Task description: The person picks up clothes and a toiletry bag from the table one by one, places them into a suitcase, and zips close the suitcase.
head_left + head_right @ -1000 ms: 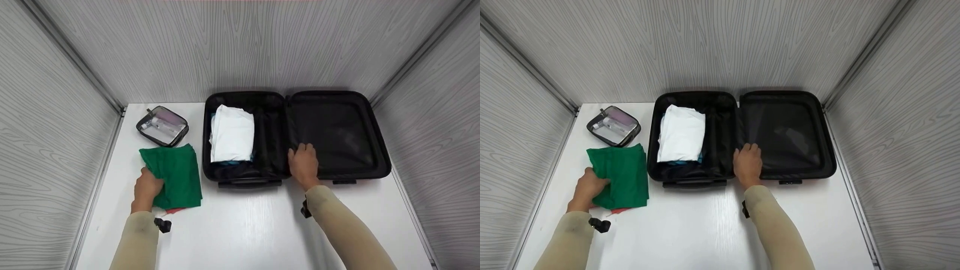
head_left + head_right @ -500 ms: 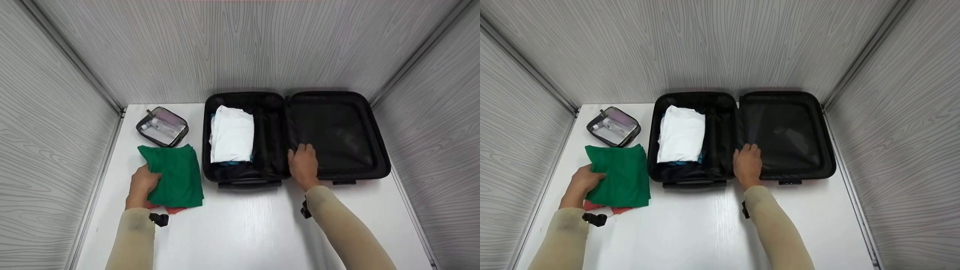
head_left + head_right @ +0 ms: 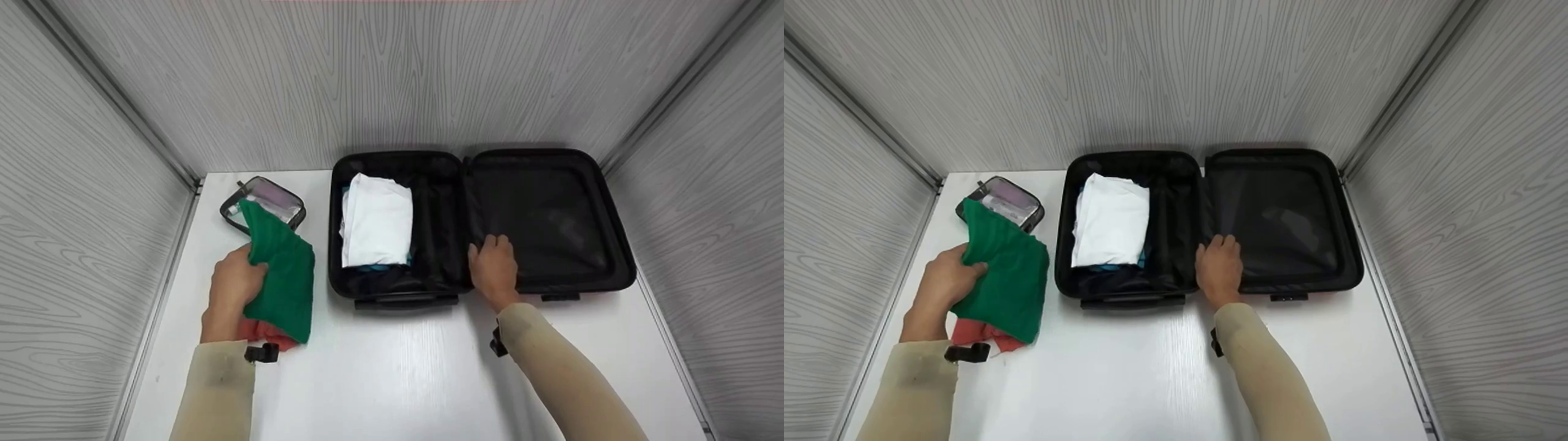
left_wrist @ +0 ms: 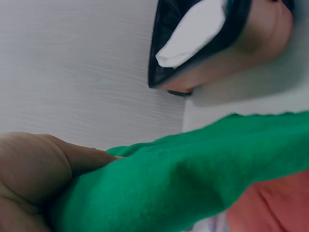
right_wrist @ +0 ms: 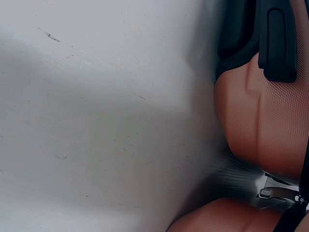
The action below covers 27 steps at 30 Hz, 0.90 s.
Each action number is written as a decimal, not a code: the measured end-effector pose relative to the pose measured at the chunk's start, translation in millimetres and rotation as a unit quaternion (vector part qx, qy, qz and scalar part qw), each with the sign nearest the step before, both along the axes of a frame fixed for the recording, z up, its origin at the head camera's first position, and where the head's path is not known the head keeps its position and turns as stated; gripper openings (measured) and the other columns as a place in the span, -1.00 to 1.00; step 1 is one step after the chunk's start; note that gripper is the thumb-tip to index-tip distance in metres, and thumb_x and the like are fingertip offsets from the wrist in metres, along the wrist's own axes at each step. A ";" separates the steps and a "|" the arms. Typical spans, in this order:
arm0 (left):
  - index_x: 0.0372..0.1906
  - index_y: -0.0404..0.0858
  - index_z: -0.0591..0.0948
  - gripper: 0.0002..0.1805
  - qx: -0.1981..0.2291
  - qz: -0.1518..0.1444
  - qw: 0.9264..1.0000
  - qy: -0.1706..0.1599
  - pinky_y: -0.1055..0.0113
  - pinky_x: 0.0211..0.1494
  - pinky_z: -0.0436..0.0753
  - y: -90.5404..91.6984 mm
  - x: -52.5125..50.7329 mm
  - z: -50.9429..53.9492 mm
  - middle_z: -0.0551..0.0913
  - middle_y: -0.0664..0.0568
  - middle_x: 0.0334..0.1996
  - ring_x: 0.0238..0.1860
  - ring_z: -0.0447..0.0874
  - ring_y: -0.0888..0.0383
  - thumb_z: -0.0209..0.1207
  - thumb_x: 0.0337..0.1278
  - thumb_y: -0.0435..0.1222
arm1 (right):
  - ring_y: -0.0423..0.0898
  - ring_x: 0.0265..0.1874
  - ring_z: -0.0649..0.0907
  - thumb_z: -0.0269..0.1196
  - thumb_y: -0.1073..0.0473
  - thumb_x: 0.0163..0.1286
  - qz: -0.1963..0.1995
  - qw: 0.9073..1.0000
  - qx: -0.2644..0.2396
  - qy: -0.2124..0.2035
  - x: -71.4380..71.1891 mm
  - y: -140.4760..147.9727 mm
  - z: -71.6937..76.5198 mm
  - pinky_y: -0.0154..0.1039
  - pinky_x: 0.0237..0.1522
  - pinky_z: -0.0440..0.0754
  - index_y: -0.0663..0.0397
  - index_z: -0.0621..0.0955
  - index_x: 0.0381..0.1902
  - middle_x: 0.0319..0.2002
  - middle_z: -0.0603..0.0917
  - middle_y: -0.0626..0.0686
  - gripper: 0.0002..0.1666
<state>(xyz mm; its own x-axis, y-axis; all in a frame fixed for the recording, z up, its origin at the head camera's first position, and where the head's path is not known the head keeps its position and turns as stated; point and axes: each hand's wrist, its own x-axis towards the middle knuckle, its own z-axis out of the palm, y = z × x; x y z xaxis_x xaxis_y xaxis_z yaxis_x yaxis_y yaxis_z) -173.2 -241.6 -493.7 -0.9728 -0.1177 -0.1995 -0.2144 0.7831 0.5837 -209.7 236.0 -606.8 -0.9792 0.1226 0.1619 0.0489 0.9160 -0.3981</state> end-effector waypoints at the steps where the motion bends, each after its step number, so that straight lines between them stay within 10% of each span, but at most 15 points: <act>1: 0.39 -0.40 0.52 -0.53 -0.001 -0.001 1.000 0.008 -0.35 0.09 0.62 2.2 0.5 4.5 0.60 -0.52 0.23 0.16 0.63 -0.47 0.03 0.52 -0.30 | 0.31 -0.05 0.60 0.06 -0.06 0.70 0.001 1.000 0.002 0.002 0.2 -0.4 0.1 0.22 -0.08 0.68 0.49 0.52 0.15 -0.03 0.52 0.39 -0.40; 13: 0.42 -0.35 0.52 -0.54 0.001 0.000 0.997 0.077 -0.36 0.07 0.65 31.7 -11.6 50.2 0.62 -0.51 0.22 0.12 0.67 -0.45 0.05 0.55 -0.30 | 0.30 -0.07 0.60 0.06 -0.07 0.69 -0.003 1.000 0.005 0.007 1.0 -1.1 1.4 0.23 -0.11 0.68 0.46 0.53 0.13 -0.05 0.53 0.37 -0.41; 27: 0.29 -0.24 0.62 -0.62 0.017 -0.024 0.986 0.164 -0.28 0.10 0.64 94.1 -42.4 70.6 0.72 -0.39 0.11 0.06 0.72 -0.38 0.14 0.47 -0.35 | 0.29 -0.08 0.60 0.07 -0.07 0.69 -0.008 1.000 0.000 0.001 2.8 -2.1 1.5 0.20 -0.12 0.68 0.45 0.53 0.10 -0.07 0.52 0.36 -0.43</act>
<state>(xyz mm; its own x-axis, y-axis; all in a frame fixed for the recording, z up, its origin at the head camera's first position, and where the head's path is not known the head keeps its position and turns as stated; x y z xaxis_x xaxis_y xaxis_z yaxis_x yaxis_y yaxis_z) -215.6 -147.5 -423.1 -0.9899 -0.0689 0.1242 0.0272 0.7665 0.6417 -206.9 233.9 -605.3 -0.9769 0.1372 0.1636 0.0620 0.9155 -0.3974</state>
